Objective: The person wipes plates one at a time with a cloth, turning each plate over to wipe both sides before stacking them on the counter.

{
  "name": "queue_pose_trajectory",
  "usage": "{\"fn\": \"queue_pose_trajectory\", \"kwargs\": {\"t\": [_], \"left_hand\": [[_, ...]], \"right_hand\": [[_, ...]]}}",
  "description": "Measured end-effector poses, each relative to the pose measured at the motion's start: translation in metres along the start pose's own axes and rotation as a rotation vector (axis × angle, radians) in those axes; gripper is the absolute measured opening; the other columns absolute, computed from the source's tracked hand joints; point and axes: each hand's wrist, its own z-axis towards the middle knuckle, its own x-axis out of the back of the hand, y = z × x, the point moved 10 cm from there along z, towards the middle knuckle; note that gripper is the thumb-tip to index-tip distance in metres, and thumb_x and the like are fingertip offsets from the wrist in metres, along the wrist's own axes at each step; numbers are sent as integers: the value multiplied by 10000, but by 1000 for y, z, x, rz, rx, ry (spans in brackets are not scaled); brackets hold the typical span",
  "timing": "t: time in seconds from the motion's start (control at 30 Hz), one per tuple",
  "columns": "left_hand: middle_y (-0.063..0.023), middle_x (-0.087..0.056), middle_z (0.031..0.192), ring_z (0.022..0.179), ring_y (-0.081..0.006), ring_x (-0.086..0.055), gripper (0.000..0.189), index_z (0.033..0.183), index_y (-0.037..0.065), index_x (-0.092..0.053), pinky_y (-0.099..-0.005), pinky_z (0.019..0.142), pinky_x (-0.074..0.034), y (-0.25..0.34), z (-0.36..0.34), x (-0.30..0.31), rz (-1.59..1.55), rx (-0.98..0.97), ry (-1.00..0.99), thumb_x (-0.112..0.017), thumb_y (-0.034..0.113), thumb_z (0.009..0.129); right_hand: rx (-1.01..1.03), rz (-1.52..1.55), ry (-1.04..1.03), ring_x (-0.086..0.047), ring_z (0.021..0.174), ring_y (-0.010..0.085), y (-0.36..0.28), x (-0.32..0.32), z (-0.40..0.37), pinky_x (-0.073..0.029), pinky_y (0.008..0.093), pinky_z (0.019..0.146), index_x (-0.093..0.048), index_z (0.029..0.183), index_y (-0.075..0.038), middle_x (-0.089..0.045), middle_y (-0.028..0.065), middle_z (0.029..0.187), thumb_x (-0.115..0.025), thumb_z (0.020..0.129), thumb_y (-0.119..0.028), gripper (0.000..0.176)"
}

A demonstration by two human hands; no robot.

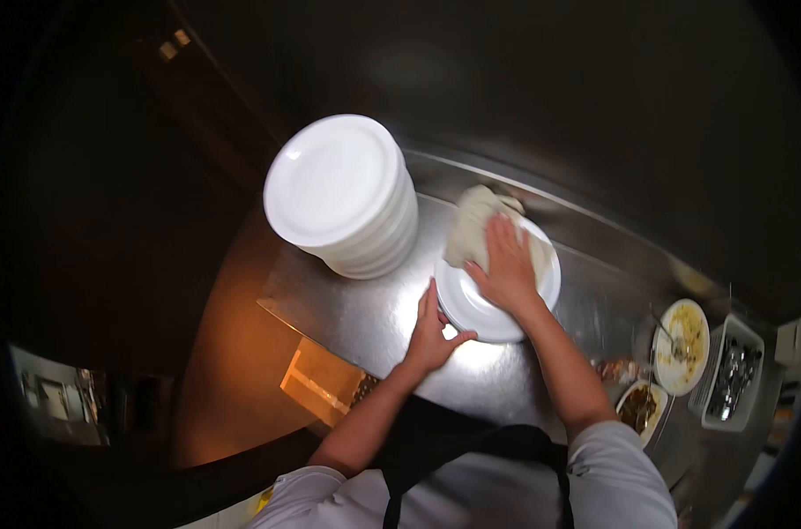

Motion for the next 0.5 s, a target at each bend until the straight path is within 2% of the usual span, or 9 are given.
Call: {"fn": "queue_pose_trajectory", "kwargs": {"t": [0.07, 0.1, 0.17, 0.2, 0.3, 0.33, 0.43, 0.47, 0.5], "left_hand": [[-196, -334, 1420, 911, -200, -522, 1270, 1552, -17, -51, -310, 823, -515, 2, 0, 1, -55, -21, 36, -922, 210, 656], [-138, -393, 1321, 904, -163, -504, 1227, 1548, -11, -128, -272, 813, -503, 2, 1, 2, -101, -31, 82, -919, 111, 618], [-197, -425, 1346, 924, -233, -541, 1049, 1465, -19, -294, -328, 851, -516, -14, 1, -6, 14, 9, 17, -921, 181, 648], [-196, -477, 1297, 1009, -273, -560, 867, 1364, -11, -398, -337, 893, -508, -20, -2, -9, 116, 59, -29, -892, 116, 663], [-183, -489, 1306, 1147, -287, -544, 760, 1371, 11, -414, -357, 936, -494, -8, -5, -12, 195, -338, -35, -797, 57, 717], [-162, -477, 1356, 1248, -290, -508, 731, 1420, 19, -400, -374, 985, -470, -5, -9, 4, -374, -144, 63, -699, 38, 753], [-159, -470, 1375, 1247, -289, -510, 739, 1459, 12, -364, -384, 1010, -453, -16, 15, 21, -268, -26, 38, -671, 56, 788], [-180, -497, 1357, 1235, -293, -527, 694, 1454, -8, -363, -378, 1015, -444, -13, 27, 19, -477, 10, 40, -660, 89, 835], [-186, -504, 1353, 1237, -295, -529, 668, 1448, -12, -372, -381, 1010, -447, -9, 40, 18, -461, 30, 50, -649, 101, 852]], "right_hand": [[47, 73, -38, -247, 1472, 352, -24, -6, 2, -137, 531, 1197, -317, 1491, 35, -290, 228, 1567, -605, 888, -454, 827], [82, 125, -41, -265, 1463, 358, -37, -8, -2, -159, 527, 1194, -340, 1480, 31, -328, 222, 1550, -614, 890, -416, 789], [129, 218, -111, -327, 1433, 358, -59, -13, -24, -201, 531, 1180, -393, 1444, 39, -397, 228, 1506, -626, 881, -419, 761], [126, 265, -111, -357, 1416, 354, -64, -9, -41, -218, 530, 1173, -416, 1429, 32, -431, 223, 1481, -626, 882, -421, 740], [31, 300, -163, -411, 1387, 330, -66, 12, -87, -243, 524, 1167, -456, 1408, 1, -492, 201, 1437, -666, 869, -385, 696], [-21, 284, -173, -414, 1386, 329, -58, 18, -99, -242, 523, 1168, -457, 1410, -4, -495, 197, 1436, -680, 863, -372, 696], [-197, 73, -73, -370, 1412, 348, -11, 29, -110, -208, 518, 1184, -449, 1418, -7, -442, 194, 1483, -711, 858, -332, 699], [-258, -2, -8, -371, 1405, 358, 7, 33, -105, -213, 517, 1180, -444, 1418, 2, -431, 202, 1488, -708, 861, -317, 694], [-321, -74, 60, -373, 1399, 369, 22, 39, -100, -218, 515, 1175, -439, 1417, 10, -419, 210, 1493, -706, 864, -302, 689]]}}
